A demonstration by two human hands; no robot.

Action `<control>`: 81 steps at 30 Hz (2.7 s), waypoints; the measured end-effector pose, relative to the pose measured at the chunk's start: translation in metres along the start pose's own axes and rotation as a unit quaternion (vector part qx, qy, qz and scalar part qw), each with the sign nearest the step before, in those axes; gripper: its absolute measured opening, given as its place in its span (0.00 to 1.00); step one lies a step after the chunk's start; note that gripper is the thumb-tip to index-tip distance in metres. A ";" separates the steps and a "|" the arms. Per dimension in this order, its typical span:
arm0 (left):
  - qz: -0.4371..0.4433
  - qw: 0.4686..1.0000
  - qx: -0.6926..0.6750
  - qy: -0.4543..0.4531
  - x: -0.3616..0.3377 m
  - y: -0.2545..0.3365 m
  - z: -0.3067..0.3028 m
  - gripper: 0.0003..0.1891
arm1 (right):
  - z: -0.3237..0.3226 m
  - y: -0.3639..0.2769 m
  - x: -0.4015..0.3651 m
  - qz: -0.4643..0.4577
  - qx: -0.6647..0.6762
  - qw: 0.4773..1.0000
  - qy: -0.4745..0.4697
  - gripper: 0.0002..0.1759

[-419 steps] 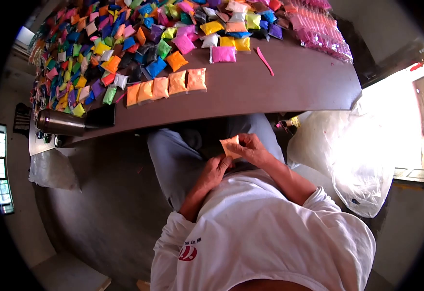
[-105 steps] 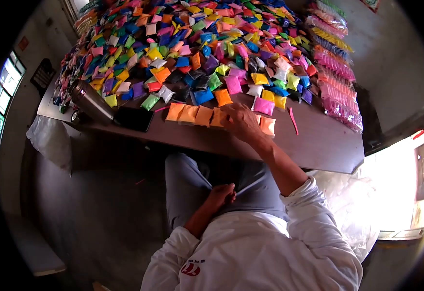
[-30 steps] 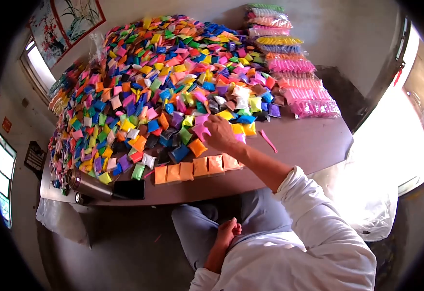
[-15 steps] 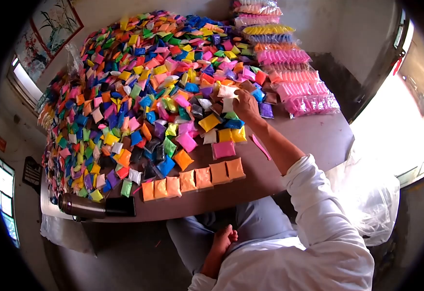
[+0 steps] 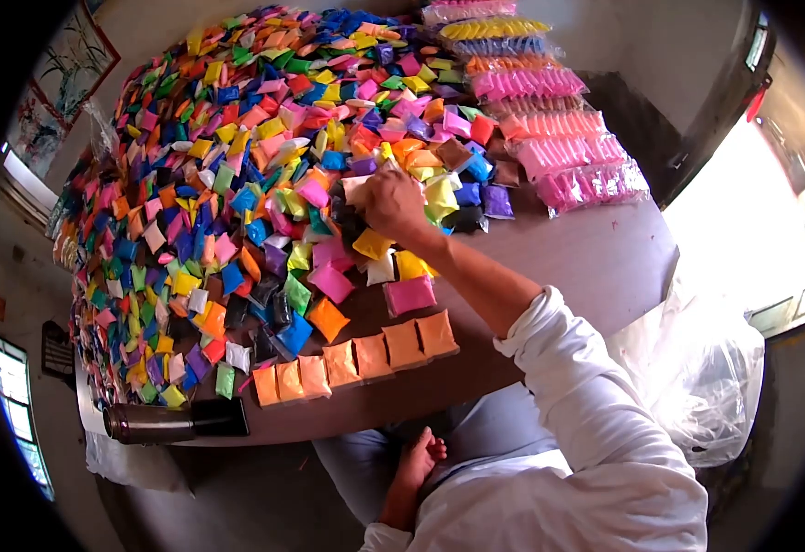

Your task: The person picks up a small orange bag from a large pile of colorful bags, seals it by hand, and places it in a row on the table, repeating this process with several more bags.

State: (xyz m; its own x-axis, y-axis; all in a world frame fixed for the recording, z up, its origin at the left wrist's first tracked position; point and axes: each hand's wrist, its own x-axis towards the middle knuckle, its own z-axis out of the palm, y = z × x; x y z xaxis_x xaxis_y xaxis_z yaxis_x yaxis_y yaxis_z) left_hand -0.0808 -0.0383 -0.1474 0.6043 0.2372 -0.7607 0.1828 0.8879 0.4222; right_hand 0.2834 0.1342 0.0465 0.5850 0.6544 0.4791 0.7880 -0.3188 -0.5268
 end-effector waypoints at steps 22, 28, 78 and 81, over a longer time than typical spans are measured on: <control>0.029 0.998 -0.042 -0.040 0.004 -0.006 -0.010 0.16 | -0.080 0.059 0.005 0.282 0.614 0.737 -0.030 0.19; 0.047 0.999 0.017 -0.014 0.003 -0.003 0.000 0.15 | -0.114 0.024 -0.079 0.219 0.687 0.682 -0.122 0.18; 0.261 0.935 0.230 -0.064 -0.040 -0.011 0.018 0.21 | -0.062 -0.010 -0.344 0.290 0.458 0.710 -0.450 0.13; 0.259 0.930 0.254 -0.063 -0.037 -0.014 0.018 0.21 | -0.068 -0.016 -0.341 0.294 0.429 0.735 -0.435 0.15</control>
State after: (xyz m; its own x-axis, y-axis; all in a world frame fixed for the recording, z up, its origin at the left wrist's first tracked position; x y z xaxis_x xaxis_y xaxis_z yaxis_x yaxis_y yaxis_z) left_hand -0.0923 -0.0667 -0.1162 0.7932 0.5054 -0.3398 0.1654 0.3582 0.9189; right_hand 0.0842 -0.1305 -0.0607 0.1373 0.8864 -0.4421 -0.1821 -0.4161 -0.8909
